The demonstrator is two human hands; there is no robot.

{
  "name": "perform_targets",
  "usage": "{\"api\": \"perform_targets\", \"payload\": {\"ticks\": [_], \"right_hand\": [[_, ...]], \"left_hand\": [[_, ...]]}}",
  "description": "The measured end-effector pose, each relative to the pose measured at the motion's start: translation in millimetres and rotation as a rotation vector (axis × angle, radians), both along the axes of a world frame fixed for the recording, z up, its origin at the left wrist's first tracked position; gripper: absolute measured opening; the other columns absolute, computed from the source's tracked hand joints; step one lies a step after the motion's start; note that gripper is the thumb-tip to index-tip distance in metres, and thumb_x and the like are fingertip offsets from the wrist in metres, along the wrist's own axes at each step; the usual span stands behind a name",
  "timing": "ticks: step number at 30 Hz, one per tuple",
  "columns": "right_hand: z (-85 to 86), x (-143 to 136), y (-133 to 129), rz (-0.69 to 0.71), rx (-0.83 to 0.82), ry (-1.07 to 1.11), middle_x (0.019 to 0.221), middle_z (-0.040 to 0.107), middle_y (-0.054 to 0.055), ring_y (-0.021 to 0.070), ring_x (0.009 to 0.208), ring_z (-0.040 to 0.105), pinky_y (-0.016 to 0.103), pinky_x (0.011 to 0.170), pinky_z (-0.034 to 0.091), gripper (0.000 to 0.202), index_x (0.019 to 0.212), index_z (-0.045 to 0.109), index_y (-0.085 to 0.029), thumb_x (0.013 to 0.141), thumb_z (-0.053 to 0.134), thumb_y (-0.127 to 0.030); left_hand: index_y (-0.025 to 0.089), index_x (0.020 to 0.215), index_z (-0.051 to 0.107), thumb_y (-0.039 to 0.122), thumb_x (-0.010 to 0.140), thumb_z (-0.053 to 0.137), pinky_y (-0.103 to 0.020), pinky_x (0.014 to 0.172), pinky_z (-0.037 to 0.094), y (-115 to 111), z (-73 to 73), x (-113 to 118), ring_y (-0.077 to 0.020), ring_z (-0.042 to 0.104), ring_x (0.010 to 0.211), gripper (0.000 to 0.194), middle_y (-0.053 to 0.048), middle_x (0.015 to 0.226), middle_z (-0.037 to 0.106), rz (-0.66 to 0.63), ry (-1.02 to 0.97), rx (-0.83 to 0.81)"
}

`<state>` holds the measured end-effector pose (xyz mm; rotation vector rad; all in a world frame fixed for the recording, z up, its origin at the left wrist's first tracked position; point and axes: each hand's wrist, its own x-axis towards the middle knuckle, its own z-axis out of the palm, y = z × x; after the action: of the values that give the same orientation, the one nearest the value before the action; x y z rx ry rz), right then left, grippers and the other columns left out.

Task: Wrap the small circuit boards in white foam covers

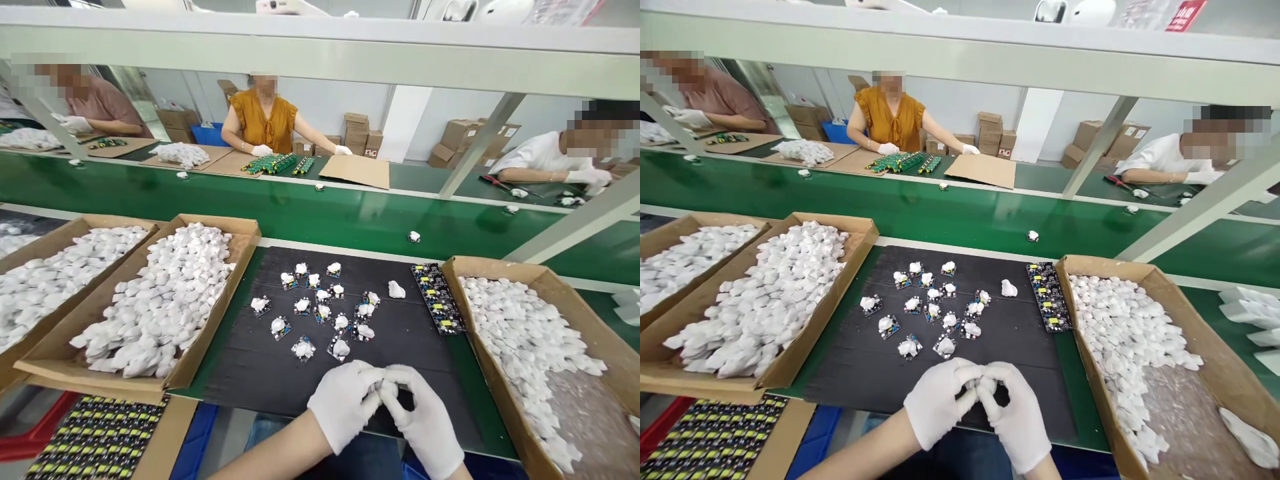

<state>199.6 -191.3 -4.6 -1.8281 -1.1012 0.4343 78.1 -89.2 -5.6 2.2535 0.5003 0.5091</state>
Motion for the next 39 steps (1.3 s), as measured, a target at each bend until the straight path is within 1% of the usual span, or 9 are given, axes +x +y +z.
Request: {"api": "perform_targets", "payload": {"ticks": [5, 9, 12, 16, 19, 22, 29, 33, 39], "right_hand": [[-5.6, -1, -8, -0.032, 0.028, 0.216, 0.089, 0.070, 0.009, 0.0223, 0.077, 0.068, 0.035, 0.071, 0.057, 0.026, 0.102, 0.062, -0.020, 0.080, 0.062, -0.034], [-8.0, -5, 0, 0.054, -0.005, 0.053, 0.101, 0.068, 0.011, 0.0230, 0.086, 0.066, 0.036, 0.077, 0.055, 0.030, 0.108, 0.063, -0.021, 0.080, 0.061, -0.030], [-6.1, -7, 8, 0.148, 0.012, -0.080, 0.096, 0.068, 0.010, 0.0241, 0.085, 0.064, 0.038, 0.076, 0.055, 0.030, 0.107, 0.064, -0.022, 0.079, 0.060, -0.031], [-2.0, -6, 11, 0.108, 0.039, -0.080, 0.075, 0.066, 0.007, 0.0217, 0.068, 0.062, 0.035, 0.063, 0.054, 0.020, 0.084, 0.067, -0.023, 0.086, 0.051, -0.035], [-1.6, -3, 7, 0.047, 0.087, 0.000, 0.085, 0.069, 0.008, 0.0226, 0.076, 0.065, 0.036, 0.070, 0.055, 0.021, 0.095, 0.067, -0.024, 0.087, 0.050, -0.035], [-4.6, -3, 3, 0.058, 0.113, 0.052, 0.105, 0.068, 0.009, 0.0242, 0.092, 0.066, 0.037, 0.082, 0.054, 0.028, 0.110, 0.062, -0.024, 0.083, 0.057, -0.034], [-13.7, -4, 5, -0.028, 0.178, 0.104, 0.081, 0.070, 0.004, 0.0195, 0.072, 0.066, 0.028, 0.067, 0.056, 0.012, 0.089, 0.065, -0.024, 0.079, 0.063, -0.031], [-16.5, -2, 7, -0.045, 0.221, 0.134, 0.079, 0.069, 0.004, 0.0191, 0.069, 0.065, 0.029, 0.066, 0.056, 0.012, 0.087, 0.066, -0.024, 0.078, 0.064, -0.031], [-13.4, -2, 18, -0.079, 0.236, 0.401, 0.071, 0.068, 0.005, 0.0207, 0.067, 0.066, 0.032, 0.063, 0.057, 0.021, 0.088, 0.067, -0.020, 0.077, 0.066, -0.038]], "left_hand": [[0.017, 0.082, 0.062, 0.010, 0.079, 0.053, -0.023, 0.068, 0.057, 2, 1.7, -4, -0.0120, 0.064, 0.074, 0.012, -0.004, 0.087, 0.065, 0.084, -0.271, -0.427], [0.016, 0.087, 0.061, 0.013, 0.080, 0.052, -0.026, 0.071, 0.058, 3, 1.8, -2, -0.0130, 0.065, 0.077, 0.012, -0.005, 0.088, 0.063, 0.104, -0.328, -0.548], [0.016, 0.085, 0.062, 0.013, 0.079, 0.054, -0.025, 0.068, 0.059, 0, 1.8, 0, -0.0120, 0.066, 0.070, 0.011, -0.005, 0.087, 0.064, 0.081, -0.306, -0.615], [0.018, 0.085, 0.064, 0.012, 0.081, 0.054, -0.025, 0.072, 0.057, 0, 9.7, -2, -0.0142, 0.065, 0.079, 0.013, -0.005, 0.088, 0.066, 0.113, -0.332, -0.401], [0.019, 0.090, 0.064, 0.014, 0.084, 0.053, -0.027, 0.077, 0.056, 7, 16.5, -6, -0.0144, 0.065, 0.082, 0.014, -0.006, 0.090, 0.067, 0.129, -0.391, -0.198], [0.020, 0.094, 0.064, 0.017, 0.084, 0.056, -0.024, 0.071, 0.056, 12, 17.1, -6, -0.0130, 0.065, 0.078, 0.013, -0.005, 0.089, 0.067, 0.083, -0.363, -0.197], [0.023, 0.099, 0.063, 0.016, 0.083, 0.059, -0.023, 0.072, 0.056, 7, 11.4, 1, -0.0127, 0.067, 0.081, 0.018, -0.004, 0.095, 0.070, 0.038, -0.353, -0.121], [0.024, 0.100, 0.063, 0.020, 0.086, 0.057, -0.026, 0.079, 0.055, 11, 19.0, 1, -0.0147, 0.067, 0.086, 0.017, -0.004, 0.096, 0.070, 0.028, -0.289, -0.027], [0.021, 0.097, 0.065, 0.019, 0.083, 0.060, -0.025, 0.075, 0.055, 35, 35.8, 5, -0.0146, 0.067, 0.081, 0.015, -0.004, 0.093, 0.070, 0.010, -0.138, -0.010]]}}
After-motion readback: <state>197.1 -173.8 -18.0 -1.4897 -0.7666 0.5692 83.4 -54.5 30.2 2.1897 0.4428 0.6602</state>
